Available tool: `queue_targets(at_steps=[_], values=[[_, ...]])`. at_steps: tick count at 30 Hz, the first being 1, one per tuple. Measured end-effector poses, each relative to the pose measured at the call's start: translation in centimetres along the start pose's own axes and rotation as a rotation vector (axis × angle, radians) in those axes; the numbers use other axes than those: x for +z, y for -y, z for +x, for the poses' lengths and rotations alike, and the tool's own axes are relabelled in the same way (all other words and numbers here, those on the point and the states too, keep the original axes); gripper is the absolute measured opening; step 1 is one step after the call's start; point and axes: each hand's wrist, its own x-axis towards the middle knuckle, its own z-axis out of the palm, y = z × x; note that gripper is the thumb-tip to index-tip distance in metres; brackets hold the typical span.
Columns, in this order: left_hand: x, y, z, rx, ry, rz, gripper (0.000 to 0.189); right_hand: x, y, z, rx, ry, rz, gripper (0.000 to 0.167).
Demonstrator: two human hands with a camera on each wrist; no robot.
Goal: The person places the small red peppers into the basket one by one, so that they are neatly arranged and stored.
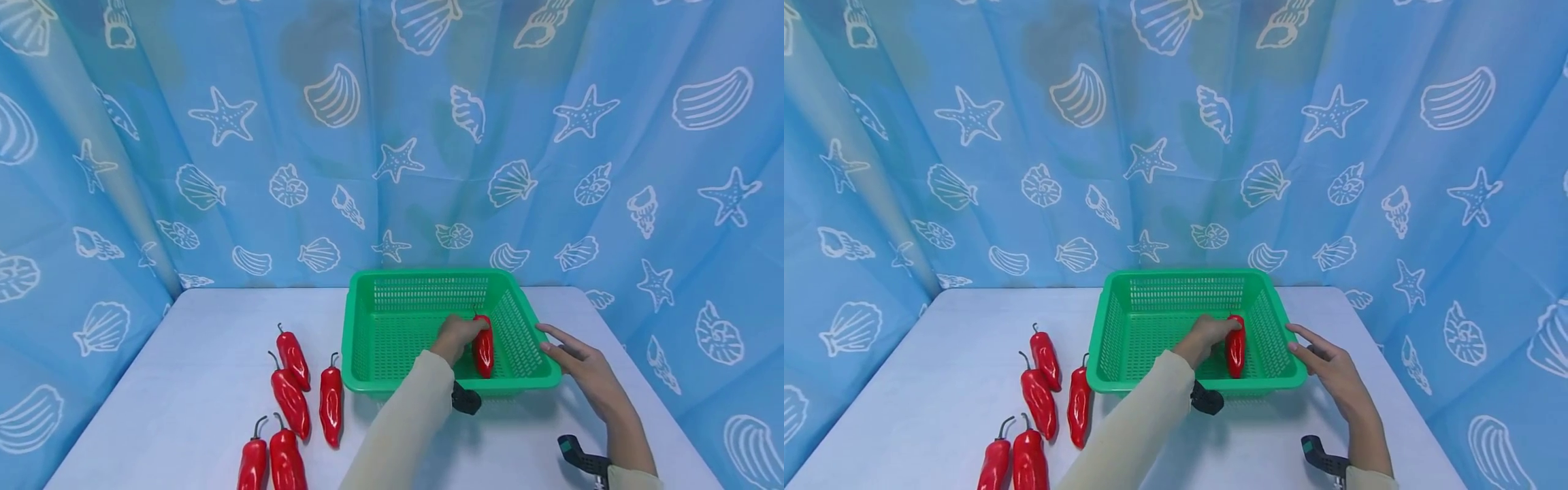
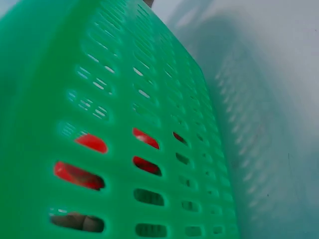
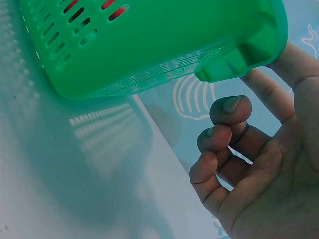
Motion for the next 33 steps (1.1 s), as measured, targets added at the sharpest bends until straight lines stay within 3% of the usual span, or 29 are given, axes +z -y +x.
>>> queue_targets(at_steps=[5,10,14,17,24,33], values=[[-0.9,0.0,-0.1,0.002,0.035,0.03,0.04,0.3,0.1,0.2,0.005,-0.003,0.0,0.071],[-1.7,-0.3,-0.3,-0.024,0.081,0.058,0.028,0.4,0.5,0.2,-0.001,-0.008,-0.011,0.071],[-2.0,-0.8,-0.4,-0.028,0.112,0.089,0.039,0.2,0.6,0.2,-0.016,-0.01,-0.027,0.069],[-2.2,-1.4,-0.4,-0.021,0.118,0.082,0.03,0.1,0.5,0.2,-0.022,-0.007,-0.03,0.068],[-2.8,-1.9,-0.7,0.041,0.13,0.07,0.029,0.1,0.2,0.1,-0.012,-0.009,-0.032,0.07],[-4.2,-2.3,-3.0,0.161,0.205,0.039,0.031,-0.1,-0.3,0.0,-0.055,0.003,-0.039,0.065]])
